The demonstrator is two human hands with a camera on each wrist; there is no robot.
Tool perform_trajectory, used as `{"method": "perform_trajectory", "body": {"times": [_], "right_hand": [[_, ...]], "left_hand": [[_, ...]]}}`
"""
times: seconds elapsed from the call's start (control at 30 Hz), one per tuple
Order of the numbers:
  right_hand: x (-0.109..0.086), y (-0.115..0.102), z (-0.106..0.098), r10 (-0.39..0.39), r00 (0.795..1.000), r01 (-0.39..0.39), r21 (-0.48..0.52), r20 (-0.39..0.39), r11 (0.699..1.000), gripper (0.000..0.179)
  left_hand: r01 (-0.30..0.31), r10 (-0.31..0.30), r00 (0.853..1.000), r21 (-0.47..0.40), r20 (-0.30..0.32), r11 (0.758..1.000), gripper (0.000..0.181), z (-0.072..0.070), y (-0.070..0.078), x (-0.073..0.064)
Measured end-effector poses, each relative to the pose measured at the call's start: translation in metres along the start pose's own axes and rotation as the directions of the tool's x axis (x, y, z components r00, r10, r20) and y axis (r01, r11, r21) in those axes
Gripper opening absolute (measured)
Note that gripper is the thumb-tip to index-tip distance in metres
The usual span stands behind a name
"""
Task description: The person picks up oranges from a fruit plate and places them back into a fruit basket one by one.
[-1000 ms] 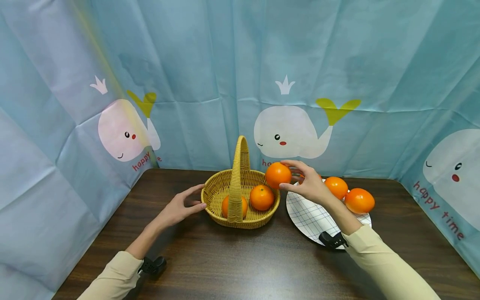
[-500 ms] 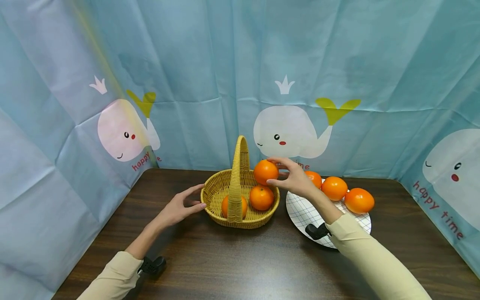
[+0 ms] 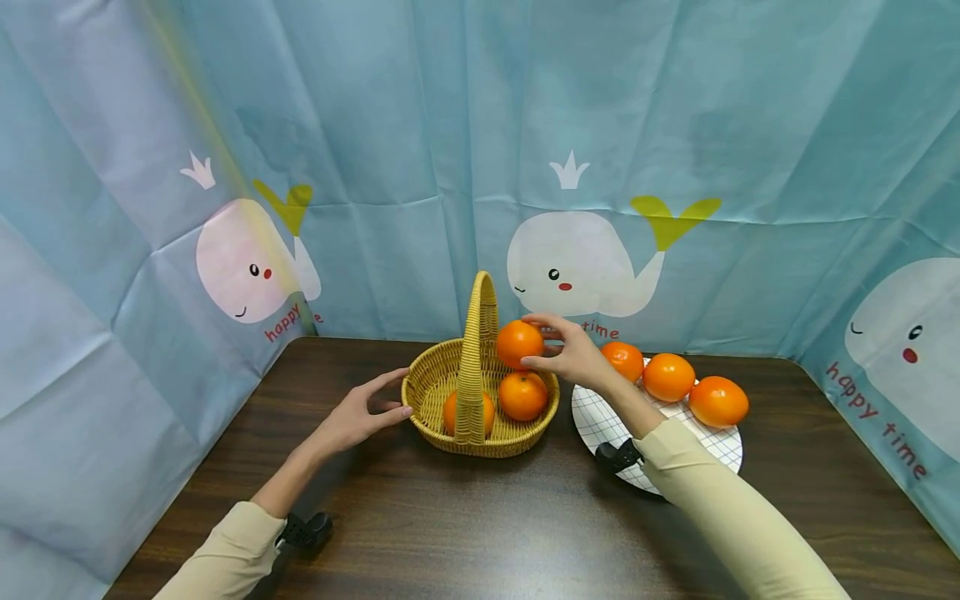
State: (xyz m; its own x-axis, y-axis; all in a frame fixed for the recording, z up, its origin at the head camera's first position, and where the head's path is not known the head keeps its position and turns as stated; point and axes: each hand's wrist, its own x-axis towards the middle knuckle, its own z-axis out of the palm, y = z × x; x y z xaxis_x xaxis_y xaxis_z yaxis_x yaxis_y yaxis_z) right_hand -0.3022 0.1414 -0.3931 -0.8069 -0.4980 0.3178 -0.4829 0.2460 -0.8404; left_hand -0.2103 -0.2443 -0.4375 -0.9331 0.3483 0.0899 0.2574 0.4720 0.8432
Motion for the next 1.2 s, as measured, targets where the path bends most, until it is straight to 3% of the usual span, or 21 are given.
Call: {"method": "perform_trajectory", "body": {"times": [0.67,0.97,1.2], "right_hand": [[0.004,0.003,0.004,0.016,0.999,-0.015,-0.034,0.034,0.999,0.064],[-0.005,0.0,-0.008,-0.004,1.0,0.004,0.046,-0.001,0.999,0.058],[-0.021,0.001,-0.029,0.031,0.999,-0.028,0.097,-0.031,0.995,0.052]], "left_hand": [[0.007,-0.007,1.0,0.006,0.007,1.0,0.069,0.0,0.001,0.0],[0.001,-0.001,1.0,0.011,0.01,1.0,0.069,0.0,0.0,0.0],[-0.009,0.009,1.0,0.012,0.011,1.0,0.068,0.0,0.0,0.0]]}}
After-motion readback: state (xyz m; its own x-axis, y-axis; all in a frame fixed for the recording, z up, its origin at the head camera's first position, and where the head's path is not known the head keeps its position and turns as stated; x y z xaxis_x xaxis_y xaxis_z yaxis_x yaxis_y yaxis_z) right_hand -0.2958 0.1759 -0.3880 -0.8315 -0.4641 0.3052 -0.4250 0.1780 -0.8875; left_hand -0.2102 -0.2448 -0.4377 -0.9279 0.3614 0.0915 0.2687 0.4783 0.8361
